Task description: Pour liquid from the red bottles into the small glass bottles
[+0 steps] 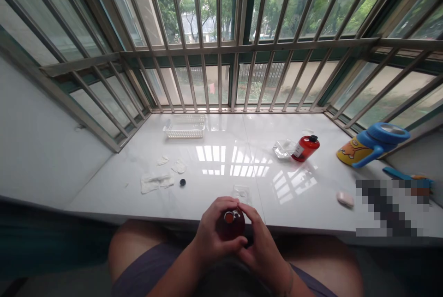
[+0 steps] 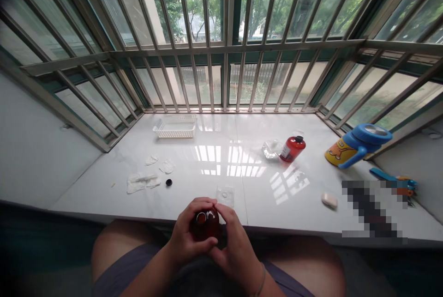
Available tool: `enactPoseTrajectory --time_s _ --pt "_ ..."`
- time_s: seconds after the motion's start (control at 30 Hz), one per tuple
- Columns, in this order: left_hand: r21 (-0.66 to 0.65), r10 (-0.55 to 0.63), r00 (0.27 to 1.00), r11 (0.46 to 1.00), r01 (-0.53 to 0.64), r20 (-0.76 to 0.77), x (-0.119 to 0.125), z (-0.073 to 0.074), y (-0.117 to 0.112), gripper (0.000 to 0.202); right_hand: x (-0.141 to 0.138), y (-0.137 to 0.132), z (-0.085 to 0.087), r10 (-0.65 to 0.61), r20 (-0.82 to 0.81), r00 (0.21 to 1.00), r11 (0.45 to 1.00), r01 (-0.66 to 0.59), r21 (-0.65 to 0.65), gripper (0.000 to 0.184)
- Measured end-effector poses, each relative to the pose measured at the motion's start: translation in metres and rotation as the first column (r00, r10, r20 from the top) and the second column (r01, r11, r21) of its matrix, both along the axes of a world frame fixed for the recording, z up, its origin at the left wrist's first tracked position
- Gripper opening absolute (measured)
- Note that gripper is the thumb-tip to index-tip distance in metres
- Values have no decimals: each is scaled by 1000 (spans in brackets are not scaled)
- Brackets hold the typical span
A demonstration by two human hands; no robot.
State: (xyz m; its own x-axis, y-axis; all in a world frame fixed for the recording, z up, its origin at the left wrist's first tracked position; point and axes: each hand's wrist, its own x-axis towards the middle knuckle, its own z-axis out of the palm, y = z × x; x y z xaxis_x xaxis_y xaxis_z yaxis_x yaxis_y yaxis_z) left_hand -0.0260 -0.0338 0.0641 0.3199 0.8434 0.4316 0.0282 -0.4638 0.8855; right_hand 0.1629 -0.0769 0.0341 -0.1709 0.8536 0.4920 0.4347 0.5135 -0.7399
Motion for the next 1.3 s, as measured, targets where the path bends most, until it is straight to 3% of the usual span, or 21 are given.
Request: enactPoseTrajectory --time_s 0.17,0.33,0.4,0.5,0.63,0.7,0.77,0.87,1.0,1.17,1.3 --pt "-42 -98 990 994 102 97 11 14 -4 61 2 -6 1 -24 -136 990 995 11 -100 87" --pt "-132 -209 976 968 215 58 9 0 -1 91 15 -16 -8 -128 -180 975 947 66 -313 96" --pt "-149 -138 990 979 136 -2 6 -10 6 82 24 -19 -10 -215 -168 962 920 143 -364 96" --pt "-200 -4 975 979 -41 -221 5 -23 23 73 41 -19 -9 -352 -181 918 883 262 -389 91" --pt "-228 -54 884 972 -61 -465 12 -35 51 112 65 -9 -8 -456 -160 875 852 377 -364 88" --pt "-248 -91 853 968 -45 -514 18 -39 60 113 75 -2 -13 -482 -140 865 846 417 -334 89" --pt "-286 -100 842 956 -67 -531 22 -41 65 99 83 7 -21 -488 -126 864 848 434 -305 91" --pt "-314 -76 864 944 -98 -497 21 -40 64 81 89 17 -37 -478 -136 868 857 427 -288 91" --pt "-311 -41 913 946 -95 -405 7 -34 55 79 83 23 -53 -493 -161 855 849 434 -301 90" --pt "-375 -56 947 924 -70 -316 -14 -20 45 76 69 28 -51 -518 -150 842 835 460 -302 98" --pt "-330 -57 928 941 -73 -369 -26 -12 40 77 65 35 -44 -490 -73 869 849 457 -264 88"
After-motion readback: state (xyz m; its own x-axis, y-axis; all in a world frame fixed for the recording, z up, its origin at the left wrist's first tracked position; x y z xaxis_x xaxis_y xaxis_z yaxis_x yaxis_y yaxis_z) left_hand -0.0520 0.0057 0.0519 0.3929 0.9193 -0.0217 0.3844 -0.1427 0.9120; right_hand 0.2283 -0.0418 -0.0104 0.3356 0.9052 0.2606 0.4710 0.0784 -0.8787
